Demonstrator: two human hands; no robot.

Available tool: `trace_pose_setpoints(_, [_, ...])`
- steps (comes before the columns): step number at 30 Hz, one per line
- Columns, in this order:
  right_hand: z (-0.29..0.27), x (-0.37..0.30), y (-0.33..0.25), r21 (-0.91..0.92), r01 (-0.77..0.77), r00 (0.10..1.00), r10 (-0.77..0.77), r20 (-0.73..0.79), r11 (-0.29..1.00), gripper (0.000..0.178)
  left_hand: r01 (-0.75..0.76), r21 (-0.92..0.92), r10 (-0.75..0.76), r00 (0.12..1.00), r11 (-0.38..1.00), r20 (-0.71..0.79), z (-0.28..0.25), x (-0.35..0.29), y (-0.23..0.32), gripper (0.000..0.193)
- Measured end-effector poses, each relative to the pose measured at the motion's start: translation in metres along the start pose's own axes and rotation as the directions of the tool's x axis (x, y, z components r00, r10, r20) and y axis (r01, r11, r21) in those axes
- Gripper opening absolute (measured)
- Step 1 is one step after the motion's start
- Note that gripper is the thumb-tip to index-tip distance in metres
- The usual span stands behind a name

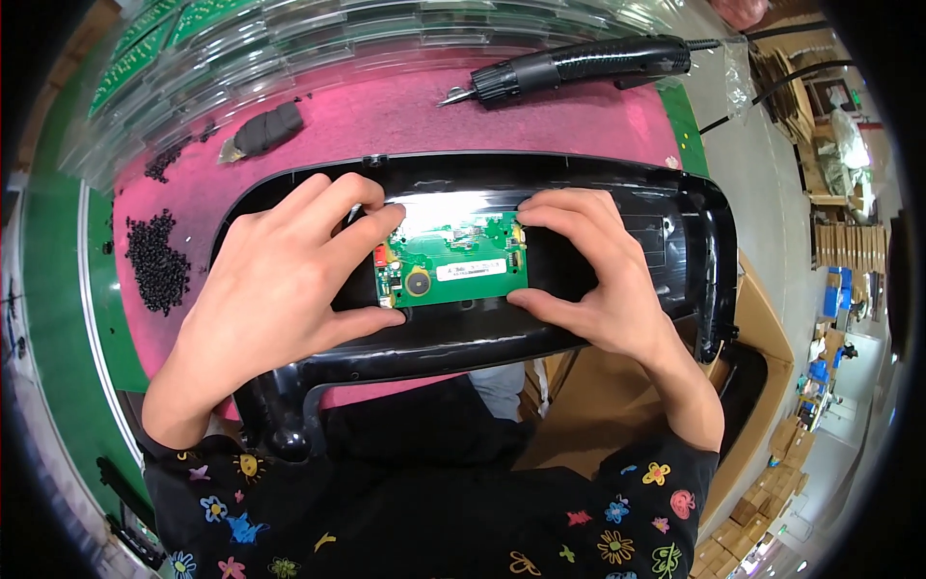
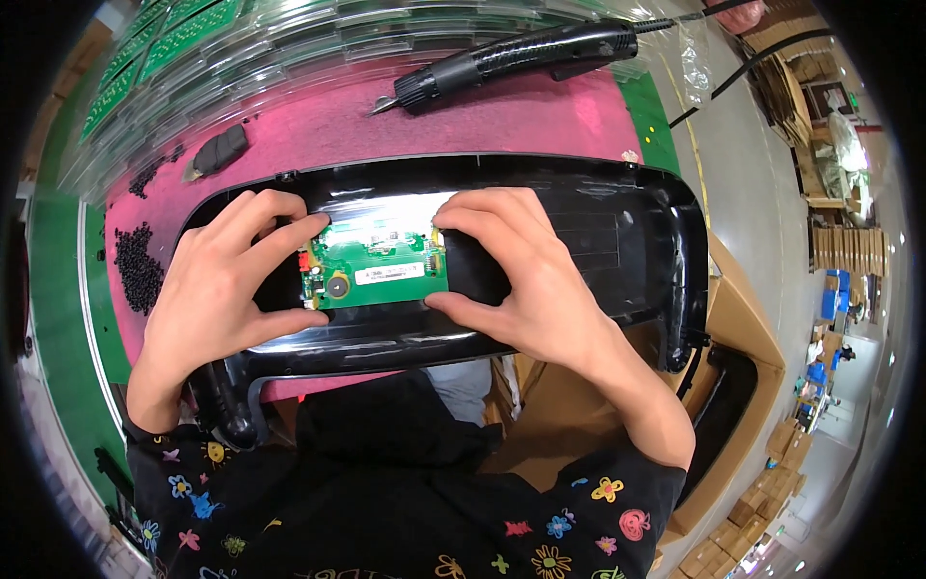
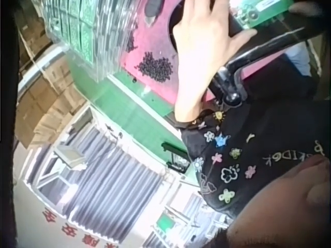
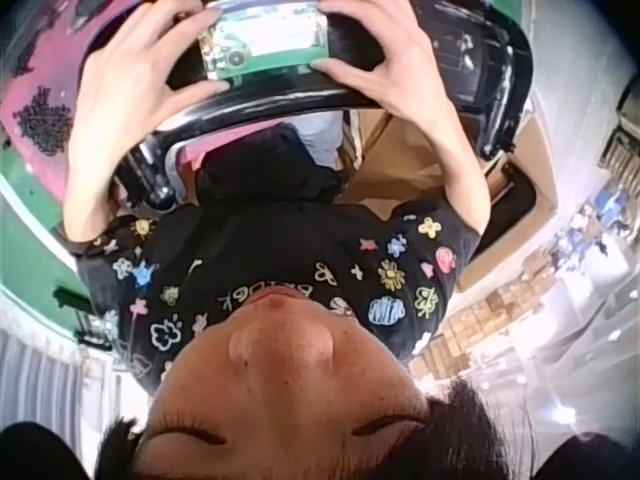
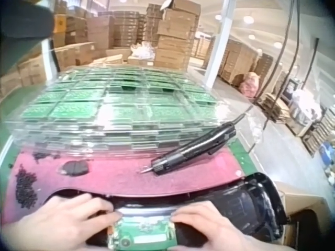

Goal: Assemble an electronic device by placing a PCB into a housing, securing it with an electric screwdriver, and then opening a shipping box using a utility knife.

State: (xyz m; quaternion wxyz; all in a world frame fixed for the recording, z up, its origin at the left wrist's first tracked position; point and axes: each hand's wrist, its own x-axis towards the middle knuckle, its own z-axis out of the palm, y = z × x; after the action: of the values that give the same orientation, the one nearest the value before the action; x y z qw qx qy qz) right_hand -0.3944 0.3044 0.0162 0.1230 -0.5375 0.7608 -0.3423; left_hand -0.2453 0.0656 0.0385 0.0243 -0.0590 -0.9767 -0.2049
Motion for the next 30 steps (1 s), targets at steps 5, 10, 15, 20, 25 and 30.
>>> trace_pose_setpoints(5, [-0.002, 0.001, -0.005, -0.017, -0.014, 1.000, 0.014, -0.008, 1.000, 0.053, -0.025, 0.002, 0.025, 1.000, 1.000, -0.011, -0.002, -0.002, -0.001, 0.065])
trace_pose_setpoints(10, [0.000, 0.001, -0.010, -0.073, -0.072, 0.997, 0.073, 0.011, 0.995, 0.068, -0.055, 0.052, 0.056, 0.998, 0.997, -0.027, 0.004, -0.009, -0.006, 0.062])
trace_pose_setpoints(15, [-0.013, -0.002, -0.021, 0.102, -0.181, 0.983, 0.180, 0.014, 0.978, 0.102, -0.037, -0.294, -0.063, 0.944, 0.955, -0.323, -0.024, -0.017, -0.019, 0.038])
trace_pose_setpoints(20, [-0.055, 0.013, 0.015, -0.004, -0.255, 0.853, 0.223, -0.472, 0.967, 0.061, 0.473, 0.035, -0.407, 0.792, 0.881, -0.455, -0.062, -0.046, -0.081, 0.016])
trace_pose_setpoints(25, [-0.081, 0.048, 0.035, -0.056, -0.468, 0.795, 0.392, -0.463, 0.882, 0.056, 0.703, 0.146, -0.681, 0.711, 0.697, -0.174, -0.055, -0.072, -0.111, 0.033])
trace_pose_setpoints(30, [-0.083, 0.074, 0.051, 0.516, -0.340, 0.749, 0.558, -0.356, 0.786, 0.039, 0.748, 0.186, -0.735, 0.663, 0.637, -0.143, -0.058, -0.049, -0.101, 0.032])
